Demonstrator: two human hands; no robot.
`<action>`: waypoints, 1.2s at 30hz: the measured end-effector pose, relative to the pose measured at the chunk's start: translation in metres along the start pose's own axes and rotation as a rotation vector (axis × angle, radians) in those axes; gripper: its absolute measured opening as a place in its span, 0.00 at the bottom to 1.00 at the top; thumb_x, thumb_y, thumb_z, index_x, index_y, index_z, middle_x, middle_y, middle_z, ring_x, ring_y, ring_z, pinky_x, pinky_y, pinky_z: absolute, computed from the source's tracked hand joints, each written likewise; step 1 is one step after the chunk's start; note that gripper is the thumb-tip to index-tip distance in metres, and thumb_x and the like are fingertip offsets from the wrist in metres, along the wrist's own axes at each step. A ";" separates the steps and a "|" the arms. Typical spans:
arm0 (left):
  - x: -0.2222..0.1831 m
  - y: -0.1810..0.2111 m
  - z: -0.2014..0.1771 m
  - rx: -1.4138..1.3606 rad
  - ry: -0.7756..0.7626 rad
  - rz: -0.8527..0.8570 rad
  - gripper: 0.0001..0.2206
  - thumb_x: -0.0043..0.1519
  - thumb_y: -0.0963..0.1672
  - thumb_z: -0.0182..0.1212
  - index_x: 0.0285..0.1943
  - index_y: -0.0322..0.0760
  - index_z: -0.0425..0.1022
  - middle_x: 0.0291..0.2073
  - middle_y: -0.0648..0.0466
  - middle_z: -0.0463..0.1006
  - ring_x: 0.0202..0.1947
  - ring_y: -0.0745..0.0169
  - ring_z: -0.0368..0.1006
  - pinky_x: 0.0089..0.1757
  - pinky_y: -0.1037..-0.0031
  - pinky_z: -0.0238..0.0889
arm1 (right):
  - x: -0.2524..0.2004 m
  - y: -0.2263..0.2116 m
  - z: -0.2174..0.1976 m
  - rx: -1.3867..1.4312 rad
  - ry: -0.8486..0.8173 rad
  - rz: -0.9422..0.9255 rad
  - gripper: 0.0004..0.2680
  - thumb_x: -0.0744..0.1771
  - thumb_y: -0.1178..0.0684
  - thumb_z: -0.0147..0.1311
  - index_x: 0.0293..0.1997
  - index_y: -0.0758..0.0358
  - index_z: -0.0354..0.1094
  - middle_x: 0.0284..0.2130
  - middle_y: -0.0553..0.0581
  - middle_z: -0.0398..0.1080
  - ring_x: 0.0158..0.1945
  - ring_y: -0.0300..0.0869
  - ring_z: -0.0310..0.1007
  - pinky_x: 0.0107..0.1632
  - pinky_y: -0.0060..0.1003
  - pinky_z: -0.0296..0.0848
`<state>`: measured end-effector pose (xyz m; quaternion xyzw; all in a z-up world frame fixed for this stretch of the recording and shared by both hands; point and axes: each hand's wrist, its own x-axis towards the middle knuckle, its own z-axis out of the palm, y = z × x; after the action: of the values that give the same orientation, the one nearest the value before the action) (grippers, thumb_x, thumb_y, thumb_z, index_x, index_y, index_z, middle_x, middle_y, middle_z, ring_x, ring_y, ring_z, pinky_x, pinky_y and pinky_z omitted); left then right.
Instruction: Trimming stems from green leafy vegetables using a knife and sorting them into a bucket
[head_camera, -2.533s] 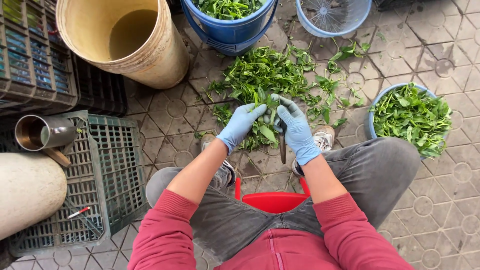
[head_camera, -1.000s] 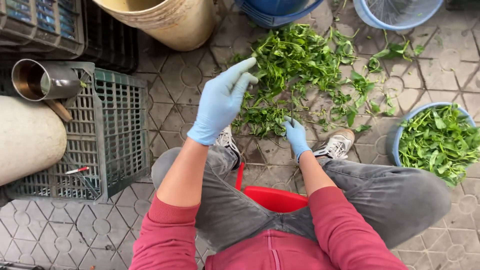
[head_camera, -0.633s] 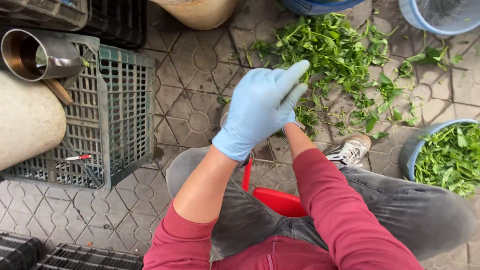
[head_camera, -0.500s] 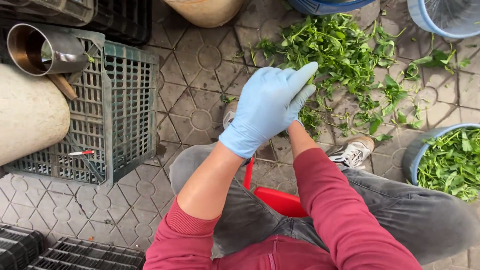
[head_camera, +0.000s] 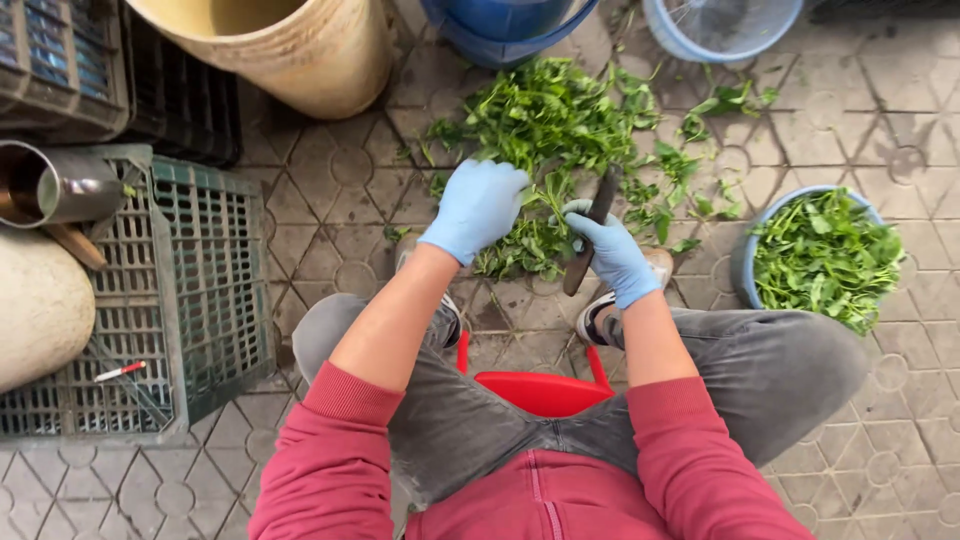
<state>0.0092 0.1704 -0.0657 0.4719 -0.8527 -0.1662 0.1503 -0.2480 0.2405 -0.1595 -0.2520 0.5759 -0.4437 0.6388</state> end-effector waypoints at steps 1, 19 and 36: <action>0.000 -0.001 0.013 0.026 -0.055 -0.090 0.08 0.66 0.52 0.64 0.47 0.52 0.83 0.32 0.55 0.84 0.38 0.46 0.84 0.43 0.54 0.74 | 0.000 -0.004 -0.007 0.092 0.018 -0.024 0.09 0.66 0.61 0.71 0.49 0.63 0.79 0.34 0.49 0.76 0.31 0.35 0.77 0.33 0.27 0.76; 0.006 0.027 0.060 -0.997 0.022 -0.493 0.07 0.68 0.50 0.70 0.47 0.48 0.89 0.38 0.53 0.90 0.48 0.65 0.83 0.52 0.67 0.73 | -0.003 -0.012 0.018 0.616 0.144 -0.028 0.09 0.69 0.62 0.69 0.52 0.59 0.75 0.32 0.46 0.76 0.24 0.29 0.65 0.31 0.26 0.66; 0.003 0.026 0.058 -1.155 0.009 -0.439 0.21 0.63 0.43 0.78 0.66 0.40 0.82 0.36 0.53 0.90 0.41 0.68 0.84 0.52 0.72 0.75 | -0.039 -0.032 0.043 -0.279 0.155 -0.192 0.12 0.65 0.49 0.80 0.47 0.61 0.83 0.37 0.54 0.83 0.41 0.36 0.80 0.52 0.38 0.79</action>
<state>-0.0363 0.1894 -0.1067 0.4795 -0.5071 -0.6264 0.3473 -0.2135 0.2501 -0.1042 -0.3569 0.6527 -0.4365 0.5061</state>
